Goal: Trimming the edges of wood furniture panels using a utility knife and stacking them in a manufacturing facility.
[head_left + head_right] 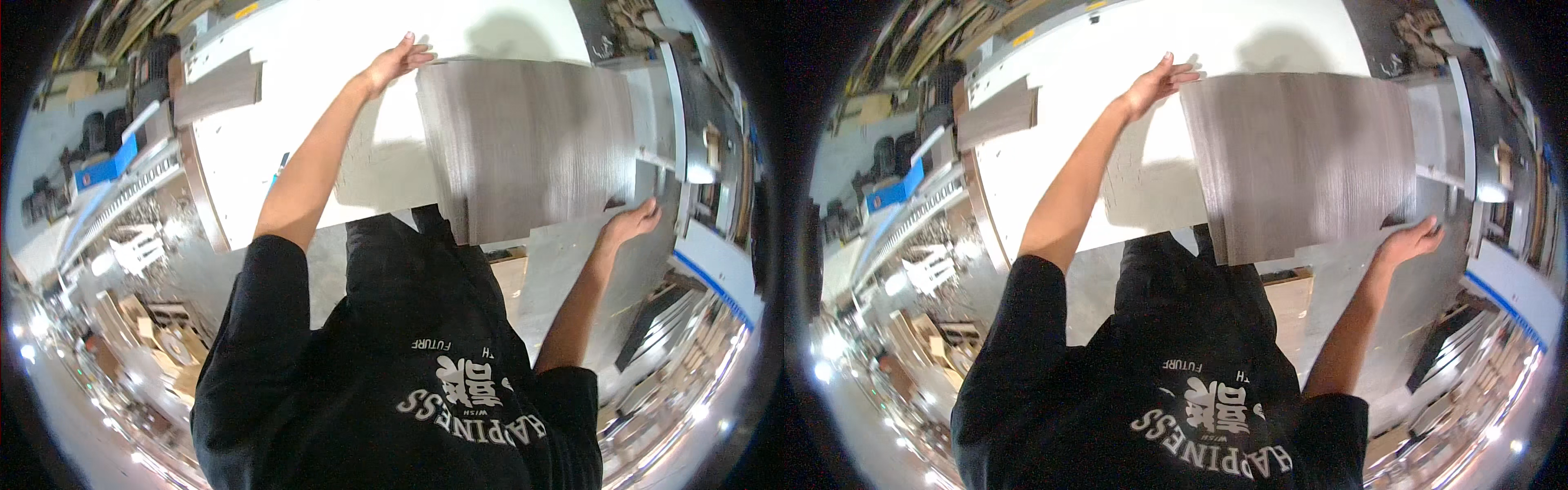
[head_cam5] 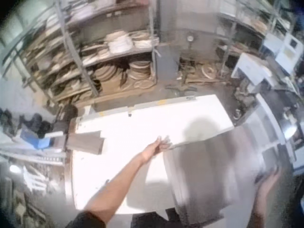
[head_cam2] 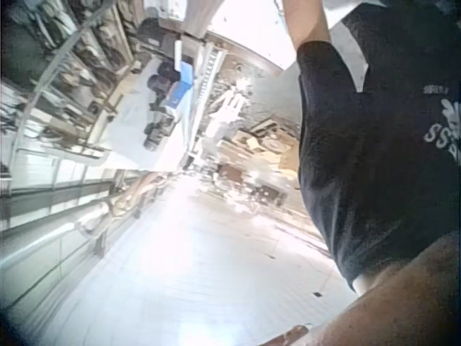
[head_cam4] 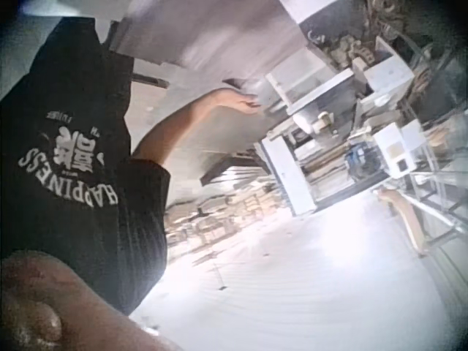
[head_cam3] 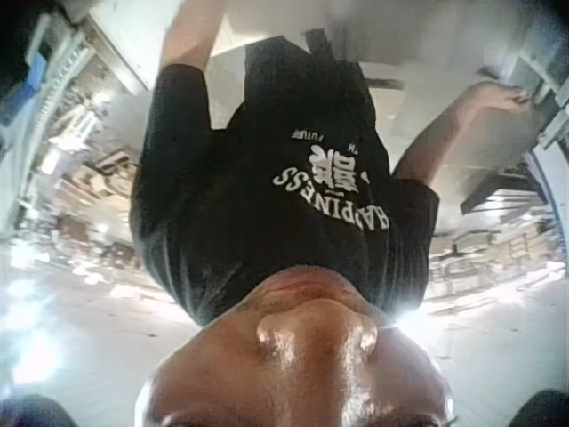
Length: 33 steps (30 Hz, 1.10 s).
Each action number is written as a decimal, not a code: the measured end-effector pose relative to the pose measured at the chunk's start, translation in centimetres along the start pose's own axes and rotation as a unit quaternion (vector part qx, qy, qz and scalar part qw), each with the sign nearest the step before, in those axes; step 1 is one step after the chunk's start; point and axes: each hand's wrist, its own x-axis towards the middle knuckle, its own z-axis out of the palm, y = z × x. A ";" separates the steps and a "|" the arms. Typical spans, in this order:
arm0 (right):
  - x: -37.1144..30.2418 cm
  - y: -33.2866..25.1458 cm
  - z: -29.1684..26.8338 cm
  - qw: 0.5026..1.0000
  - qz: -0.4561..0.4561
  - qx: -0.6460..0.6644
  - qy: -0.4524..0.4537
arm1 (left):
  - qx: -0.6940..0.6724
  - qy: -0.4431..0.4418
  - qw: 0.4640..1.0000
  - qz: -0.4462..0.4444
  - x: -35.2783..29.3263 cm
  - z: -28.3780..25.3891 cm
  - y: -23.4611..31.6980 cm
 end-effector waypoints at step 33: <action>-31.6 -11.6 2.0 0.427 0.720 0.507 -0.209 | 0.160 -0.131 0.951 -0.232 7.9 -2.5 0.5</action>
